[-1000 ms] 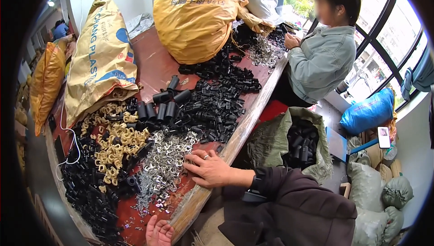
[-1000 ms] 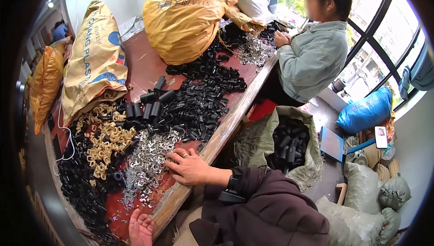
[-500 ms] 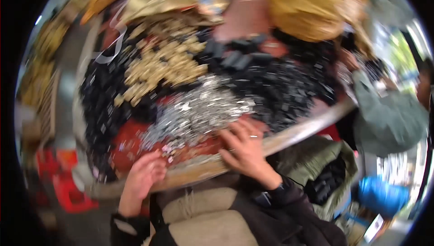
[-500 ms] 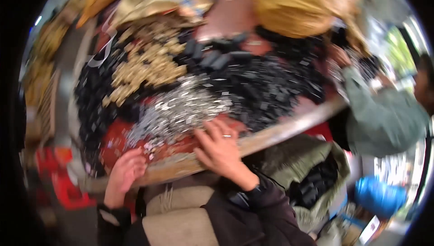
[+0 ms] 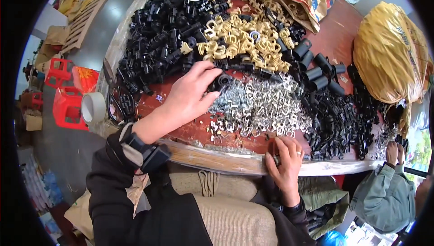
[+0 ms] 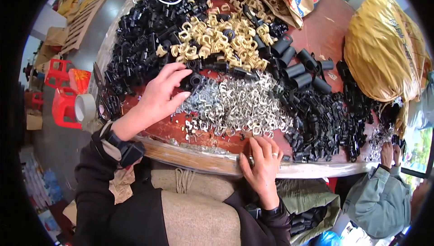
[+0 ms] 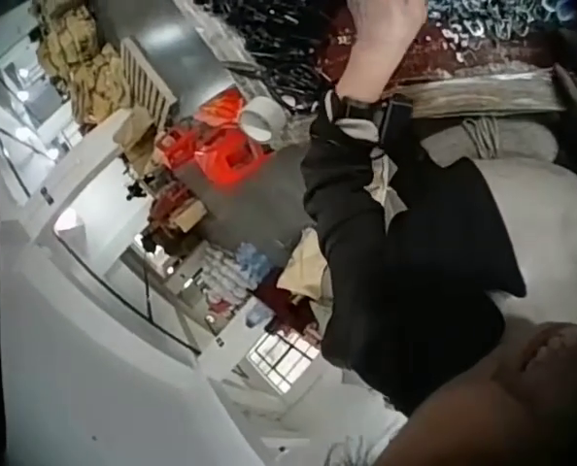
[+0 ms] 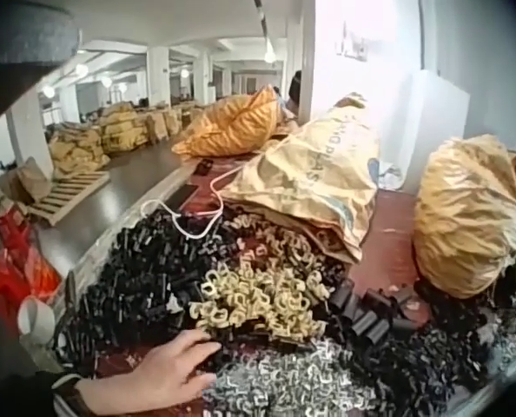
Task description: The person assembles components by hand by picking up a black plastic part and inserting a metal clip and a tan plastic piece into it. They then slide a larger black plastic housing over the assembly and set the finished unit down before repeating the process.
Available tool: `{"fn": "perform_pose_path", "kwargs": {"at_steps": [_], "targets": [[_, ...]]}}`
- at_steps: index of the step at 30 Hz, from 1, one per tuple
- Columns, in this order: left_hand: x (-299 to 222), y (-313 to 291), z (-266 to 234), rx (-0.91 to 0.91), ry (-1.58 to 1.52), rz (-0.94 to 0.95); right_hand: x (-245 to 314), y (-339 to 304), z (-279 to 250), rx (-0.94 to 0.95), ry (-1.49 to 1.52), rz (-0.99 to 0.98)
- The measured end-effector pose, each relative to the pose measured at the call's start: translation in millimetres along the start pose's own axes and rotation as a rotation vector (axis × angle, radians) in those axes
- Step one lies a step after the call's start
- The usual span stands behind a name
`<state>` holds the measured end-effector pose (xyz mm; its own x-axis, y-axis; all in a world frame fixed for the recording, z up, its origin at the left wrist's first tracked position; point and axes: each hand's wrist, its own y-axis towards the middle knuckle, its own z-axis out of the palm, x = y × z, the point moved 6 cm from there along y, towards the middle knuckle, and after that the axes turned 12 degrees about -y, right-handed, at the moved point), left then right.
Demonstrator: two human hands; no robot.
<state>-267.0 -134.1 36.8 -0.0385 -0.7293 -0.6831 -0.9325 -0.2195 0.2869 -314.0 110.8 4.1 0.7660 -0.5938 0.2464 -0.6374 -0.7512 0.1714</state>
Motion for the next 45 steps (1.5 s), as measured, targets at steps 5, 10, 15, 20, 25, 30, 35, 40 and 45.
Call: {"fn": "perform_pose_path", "kwargs": {"at_steps": [5, 10, 15, 20, 25, 30, 35, 40, 45], "targets": [[14, 19, 30, 0.151, 0.149, 0.086, -1, 1, 3, -0.046, -0.024, 0.035], [30, 26, 15, -0.091, -0.091, 0.176, 1, 1, 6, -0.07, -0.053, 0.031], [51, -5, -10, -0.222, -0.701, -0.313, 2, -1, 6, -0.095, -0.008, 0.004], [56, -56, -8, -0.21, -1.195, -0.479, 17, 3, 6, -0.051, 0.039, -0.037], [43, -64, 9, -0.159, -1.52, -0.47, 37, 23, 17, -0.072, -0.034, -0.118], [36, -63, 17, -0.062, -1.592, -0.46, 40, 27, 26, -0.041, -0.04, -0.123], [36, -63, 24, -0.003, -1.64, -0.494, 40, 27, 25, -0.051, -0.06, -0.099], [40, -64, 28, 0.001, -1.745, -0.548, 36, 25, 24, -0.109, -0.084, -0.081], [50, -68, 25, -0.099, -1.686, -0.583, 32, 24, 26, -0.132, -0.096, -0.054]]}}
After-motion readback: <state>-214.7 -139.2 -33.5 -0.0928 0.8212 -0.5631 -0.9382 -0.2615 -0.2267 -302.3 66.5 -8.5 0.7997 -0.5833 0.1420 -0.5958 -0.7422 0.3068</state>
